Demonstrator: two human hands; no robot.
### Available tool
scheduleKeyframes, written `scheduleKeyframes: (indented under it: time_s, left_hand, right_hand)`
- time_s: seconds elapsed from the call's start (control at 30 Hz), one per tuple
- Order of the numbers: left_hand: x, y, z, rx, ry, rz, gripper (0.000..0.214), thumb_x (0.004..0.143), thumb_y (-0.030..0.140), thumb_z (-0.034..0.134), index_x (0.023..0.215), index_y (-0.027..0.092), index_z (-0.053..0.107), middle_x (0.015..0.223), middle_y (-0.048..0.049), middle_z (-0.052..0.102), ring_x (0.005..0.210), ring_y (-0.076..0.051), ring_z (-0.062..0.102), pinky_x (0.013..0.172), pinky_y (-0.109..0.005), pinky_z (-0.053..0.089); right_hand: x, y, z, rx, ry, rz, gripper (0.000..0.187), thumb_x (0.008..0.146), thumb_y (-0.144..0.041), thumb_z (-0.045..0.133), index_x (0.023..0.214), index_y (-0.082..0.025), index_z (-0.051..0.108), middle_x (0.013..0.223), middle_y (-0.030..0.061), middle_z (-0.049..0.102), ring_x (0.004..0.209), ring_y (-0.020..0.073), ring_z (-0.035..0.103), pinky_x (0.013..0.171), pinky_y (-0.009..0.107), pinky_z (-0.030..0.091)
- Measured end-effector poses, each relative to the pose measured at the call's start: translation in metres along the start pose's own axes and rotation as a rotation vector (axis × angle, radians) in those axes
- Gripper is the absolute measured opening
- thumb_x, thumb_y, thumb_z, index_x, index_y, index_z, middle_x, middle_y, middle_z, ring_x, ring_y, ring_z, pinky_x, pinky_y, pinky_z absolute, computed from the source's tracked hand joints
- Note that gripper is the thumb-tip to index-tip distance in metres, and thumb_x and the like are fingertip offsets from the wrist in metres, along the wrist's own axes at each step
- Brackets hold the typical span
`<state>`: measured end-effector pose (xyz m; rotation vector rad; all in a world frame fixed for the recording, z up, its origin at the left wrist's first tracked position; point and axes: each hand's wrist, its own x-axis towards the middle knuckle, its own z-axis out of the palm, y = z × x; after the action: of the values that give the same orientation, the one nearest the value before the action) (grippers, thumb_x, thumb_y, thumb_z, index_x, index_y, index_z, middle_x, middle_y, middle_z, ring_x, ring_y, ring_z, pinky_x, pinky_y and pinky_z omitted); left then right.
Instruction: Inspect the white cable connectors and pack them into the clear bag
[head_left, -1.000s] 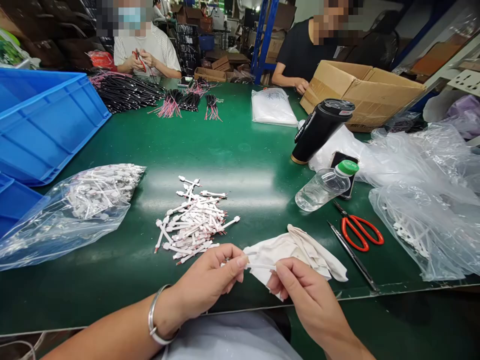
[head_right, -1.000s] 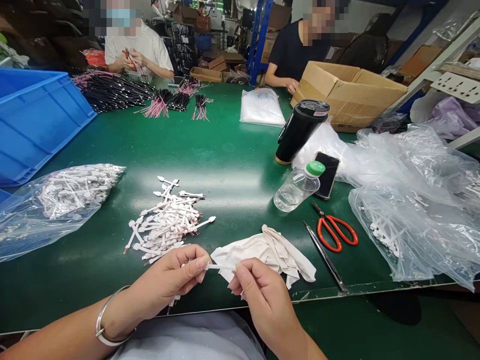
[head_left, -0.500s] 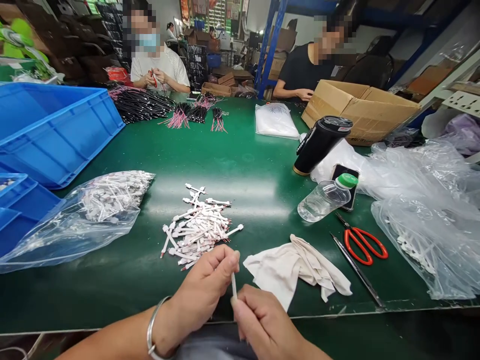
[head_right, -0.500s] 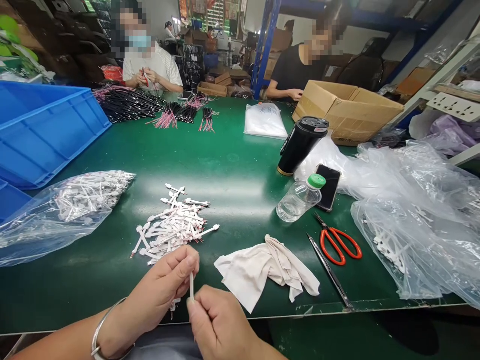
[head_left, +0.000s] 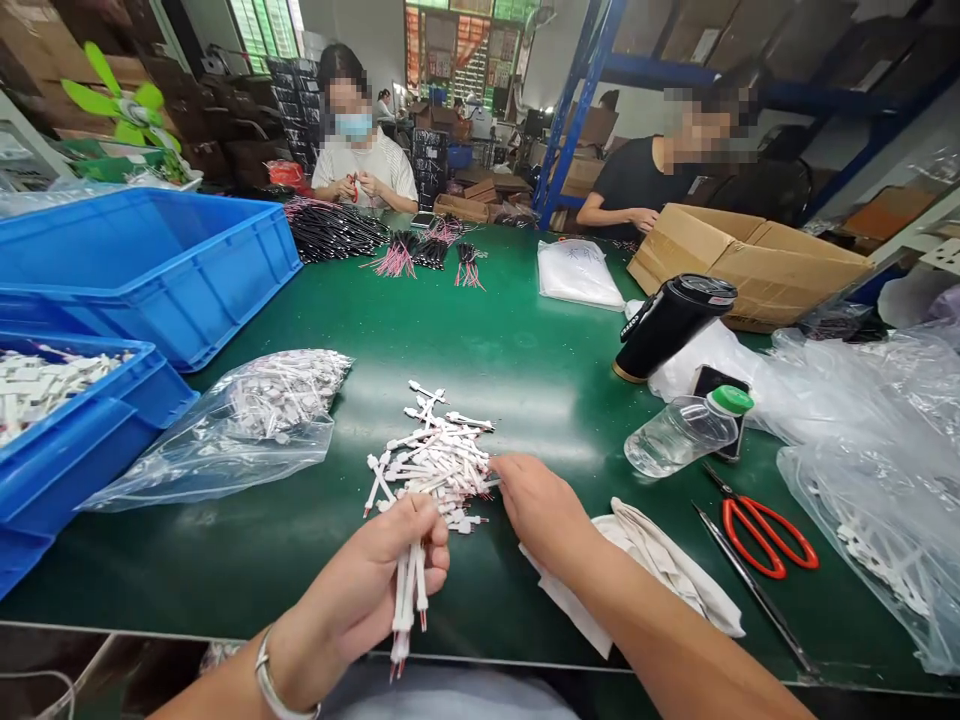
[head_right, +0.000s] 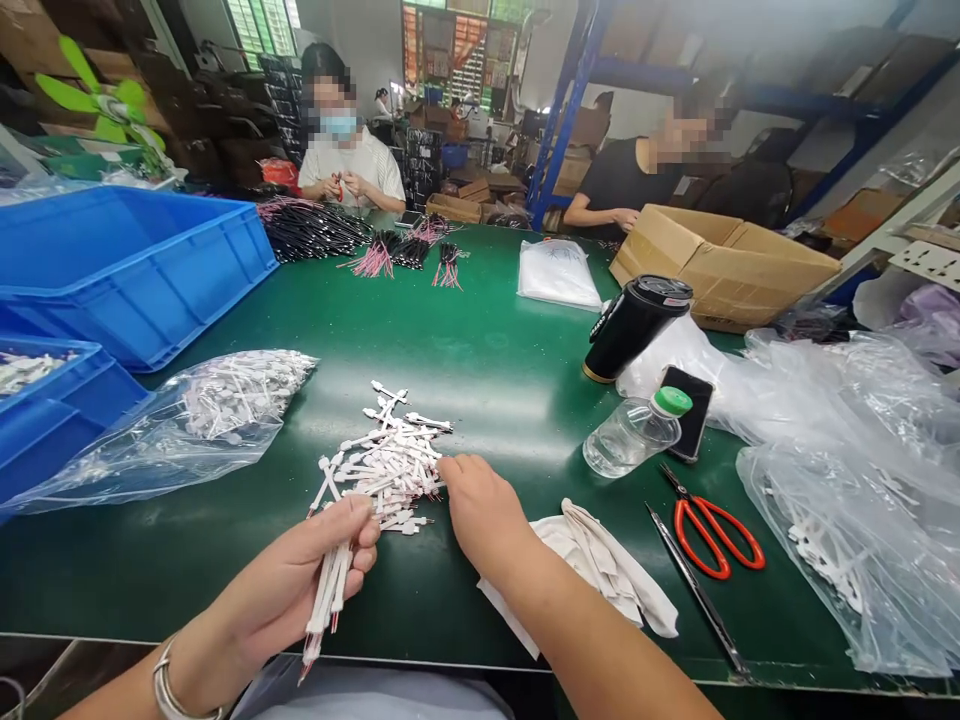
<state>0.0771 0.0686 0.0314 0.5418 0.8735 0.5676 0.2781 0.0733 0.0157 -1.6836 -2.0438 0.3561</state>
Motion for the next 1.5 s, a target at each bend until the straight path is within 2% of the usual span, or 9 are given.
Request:
scheduleKeyframes:
  time_s: [0.07,0.13,0.27,0.53,0.73,0.83,1.03,1.23,1.5]
  left_hand:
    - [-0.003,-0.001,0.0,0.065,-0.042,0.026,0.028,0.076,0.04,0.063,0.077,0.018,0.046,0.058,0.0048,0.048,0.041,-0.003,0.037,0.037,-0.013,0.023]
    - [-0.006,-0.003,0.001,0.166,-0.041,0.101,0.03,0.073,0.04,0.065,0.083,0.019,0.047,0.06,0.0065,0.046,0.042,-0.002,0.031,0.038,-0.013,0.019]
    - [-0.006,-0.009,0.006,0.422,-0.048,0.319,0.04,0.068,0.027,0.07,0.102,0.021,0.05,0.081,0.0037,0.05,0.053,-0.003,0.038,0.051,-0.018,0.033]
    - [0.0,-0.017,0.004,0.581,-0.131,0.42,0.026,0.077,0.025,0.06,0.102,0.018,0.059,0.079,0.0008,0.052,0.066,-0.009,0.044,0.063,-0.023,0.038]
    - [-0.006,-0.018,0.002,0.758,-0.108,0.628,0.019,0.08,0.017,0.054,0.096,0.017,0.064,0.081,-0.0031,0.059,0.075,-0.013,0.052,0.071,-0.025,0.041]
    - [-0.008,-0.017,0.002,0.808,-0.132,0.643,0.02,0.079,0.017,0.056,0.098,0.017,0.064,0.085,-0.0047,0.061,0.077,-0.014,0.054,0.073,-0.026,0.042]
    - [-0.007,-0.015,0.004,0.654,-0.095,0.457,0.021,0.081,0.035,0.057,0.083,0.015,0.063,0.073,-0.0016,0.059,0.061,-0.009,0.049,0.059,-0.022,0.039]
    - [-0.005,-0.019,0.005,0.347,-0.094,0.189,0.036,0.076,0.049,0.06,0.067,0.016,0.049,0.053,0.006,0.043,0.04,-0.003,0.028,0.039,-0.017,0.019]
    - [-0.003,-0.019,0.008,0.111,-0.023,0.18,0.036,0.07,0.045,0.066,0.07,0.016,0.046,0.052,0.008,0.039,0.042,-0.002,0.024,0.039,-0.015,0.014]
  right_hand:
    - [-0.004,-0.002,-0.003,0.068,0.046,0.04,0.026,0.083,-0.011,0.04,0.099,-0.021,0.057,0.087,0.0067,0.062,0.082,0.022,0.057,0.073,0.036,0.047]
    - [-0.013,-0.009,-0.008,0.329,0.116,0.173,0.021,0.086,-0.023,0.046,0.105,-0.021,0.053,0.083,0.0041,0.06,0.074,0.0183,0.058,0.066,0.033,0.049]
    - [-0.038,-0.03,-0.011,1.005,0.138,0.434,0.025,0.074,-0.038,0.066,0.09,-0.021,0.057,0.073,-0.0002,0.061,0.067,0.0149,0.062,0.062,0.028,0.051]
    - [-0.064,-0.043,-0.001,1.34,0.097,0.589,0.027,0.071,-0.032,0.072,0.092,-0.023,0.059,0.076,-0.0001,0.067,0.071,0.0135,0.065,0.063,0.024,0.053]
    - [-0.064,-0.044,0.001,1.368,0.065,0.614,0.025,0.071,-0.032,0.073,0.087,-0.019,0.059,0.074,0.002,0.069,0.067,0.0116,0.065,0.059,0.02,0.051]
    - [-0.066,-0.043,0.001,1.337,0.065,0.603,0.023,0.071,-0.033,0.073,0.085,-0.019,0.06,0.069,0.0011,0.069,0.064,0.0113,0.065,0.057,0.019,0.05]
    - [-0.071,-0.047,-0.003,1.172,0.089,0.591,0.025,0.075,-0.042,0.067,0.081,-0.017,0.065,0.071,0.0031,0.069,0.061,0.0107,0.062,0.054,0.019,0.048]
    - [-0.07,-0.049,-0.005,1.104,0.033,0.598,0.033,0.076,-0.048,0.062,0.074,-0.015,0.064,0.061,0.0012,0.063,0.049,0.0074,0.054,0.041,0.015,0.034]
    - [-0.071,-0.05,0.006,1.009,-0.221,0.501,0.036,0.082,-0.049,0.054,0.07,-0.016,0.057,0.061,0.0,0.059,0.051,0.0078,0.053,0.049,0.018,0.039]
